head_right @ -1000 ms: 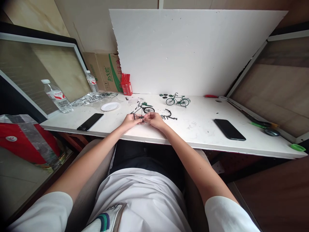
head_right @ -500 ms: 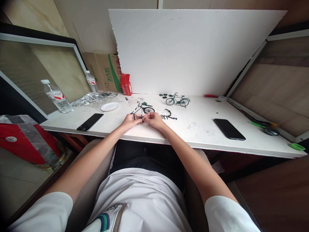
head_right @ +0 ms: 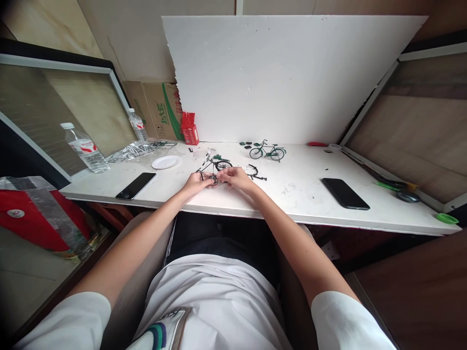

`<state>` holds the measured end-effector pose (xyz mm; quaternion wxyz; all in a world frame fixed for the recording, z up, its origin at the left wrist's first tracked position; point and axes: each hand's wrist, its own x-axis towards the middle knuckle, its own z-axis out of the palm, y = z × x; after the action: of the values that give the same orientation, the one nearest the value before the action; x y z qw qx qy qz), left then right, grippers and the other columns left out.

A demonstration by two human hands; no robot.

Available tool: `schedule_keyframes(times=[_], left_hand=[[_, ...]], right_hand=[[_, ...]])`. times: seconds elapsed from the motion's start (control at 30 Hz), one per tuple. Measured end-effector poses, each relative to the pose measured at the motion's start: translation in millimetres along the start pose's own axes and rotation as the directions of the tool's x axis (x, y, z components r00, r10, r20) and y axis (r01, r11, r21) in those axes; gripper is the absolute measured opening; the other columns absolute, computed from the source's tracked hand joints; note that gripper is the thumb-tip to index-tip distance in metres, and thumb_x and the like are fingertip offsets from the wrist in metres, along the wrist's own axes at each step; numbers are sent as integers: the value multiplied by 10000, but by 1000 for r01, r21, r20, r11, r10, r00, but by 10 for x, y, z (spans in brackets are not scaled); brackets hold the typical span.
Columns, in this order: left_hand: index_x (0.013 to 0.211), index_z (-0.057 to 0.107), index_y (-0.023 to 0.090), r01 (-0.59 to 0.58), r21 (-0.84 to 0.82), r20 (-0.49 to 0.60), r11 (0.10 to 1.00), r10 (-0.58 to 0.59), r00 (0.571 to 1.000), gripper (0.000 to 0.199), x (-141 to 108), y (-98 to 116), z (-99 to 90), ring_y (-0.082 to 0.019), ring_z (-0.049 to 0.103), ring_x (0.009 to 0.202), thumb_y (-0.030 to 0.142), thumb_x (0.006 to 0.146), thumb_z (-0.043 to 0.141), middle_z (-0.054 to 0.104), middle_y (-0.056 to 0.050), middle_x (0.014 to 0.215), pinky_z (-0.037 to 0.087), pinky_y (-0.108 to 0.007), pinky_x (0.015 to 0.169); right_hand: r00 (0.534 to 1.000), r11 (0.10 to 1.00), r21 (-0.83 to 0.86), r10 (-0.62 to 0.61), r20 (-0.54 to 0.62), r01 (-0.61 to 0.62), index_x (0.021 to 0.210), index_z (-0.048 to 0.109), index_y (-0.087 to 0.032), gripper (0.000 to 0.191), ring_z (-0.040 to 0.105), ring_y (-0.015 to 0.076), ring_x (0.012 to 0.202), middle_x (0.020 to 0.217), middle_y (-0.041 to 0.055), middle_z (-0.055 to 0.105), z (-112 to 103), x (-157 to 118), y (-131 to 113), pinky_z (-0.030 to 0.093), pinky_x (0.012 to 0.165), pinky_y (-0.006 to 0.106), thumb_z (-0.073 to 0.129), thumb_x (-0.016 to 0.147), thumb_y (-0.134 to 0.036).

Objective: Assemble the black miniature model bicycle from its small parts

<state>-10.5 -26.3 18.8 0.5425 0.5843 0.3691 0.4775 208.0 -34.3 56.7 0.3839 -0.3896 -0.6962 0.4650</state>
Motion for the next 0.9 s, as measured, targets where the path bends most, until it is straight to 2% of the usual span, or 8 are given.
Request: schedule_keyframes(times=[0.1,0.17,0.23,0.3,0.43,0.6,0.73,0.9], left_hand=[[1030,744,98,21,-27,-26,999,-22,999,339,0,17,4,-224,797,833,271,767,870,809,-129,982,583,-312,782],[1040,719,99,39,-31,-51,999,-40,998,334,0,25,5,-216,795,800,248,778,864,803,-118,941,580,-309,767],[1058,697,105,52,-34,-68,998,-55,996,342,-2,32,8,-210,795,788,238,790,863,799,-110,929,584,-312,771],[1061,685,111,62,-39,-74,997,-65,995,340,-5,36,11,-212,798,797,233,799,864,795,-104,923,590,-317,780],[1062,693,112,61,-33,-75,998,-63,995,327,-8,27,8,-207,798,798,228,806,859,791,-101,936,593,-313,776],[1088,702,114,42,-22,-55,999,-44,998,374,4,-11,-14,-208,804,822,266,792,871,799,-109,979,600,-307,781],[1069,706,113,31,-32,-59,999,-33,998,376,5,-13,-9,-210,802,811,274,776,879,802,-105,949,601,-305,767],[1064,707,112,34,-39,-57,999,-36,998,411,-5,-1,-1,-216,801,804,304,758,902,800,-110,943,605,-319,771]], right_hand=[[997,999,-44,-21,71,25,937,780,-169,477,690,165,778,947,101,788,-205,-42,-207,490,544,231,792,850,-637],[984,990,-99,-111,-136,98,929,755,-169,517,680,156,704,914,109,788,-377,-53,-310,459,496,229,792,835,-675],[895,964,-207,-239,-378,170,950,732,-170,548,681,160,701,887,110,782,-576,-64,-361,523,553,252,763,849,-707],[869,933,-324,-285,-404,155,969,734,-168,527,701,181,744,892,110,785,-792,-91,-361,571,633,286,727,889,-690],[963,795,-596,-60,-261,-112,989,803,-184,329,735,234,894,1007,109,811,-1155,-192,-278,568,683,301,749,913,-499],[939,534,-774,241,-246,-340,1045,838,-234,258,745,241,907,1110,76,816,-1288,-236,-161,546,709,307,824,840,-390],[919,482,-789,290,-266,-380,999,853,-232,252,737,237,814,992,79,822,-1266,-183,-38,535,694,318,840,824,-413],[934,459,-815,227,-277,-353,929,855,-211,179,701,215,696,899,104,814,-1270,-124,137,510,645,312,842,816,-350]])
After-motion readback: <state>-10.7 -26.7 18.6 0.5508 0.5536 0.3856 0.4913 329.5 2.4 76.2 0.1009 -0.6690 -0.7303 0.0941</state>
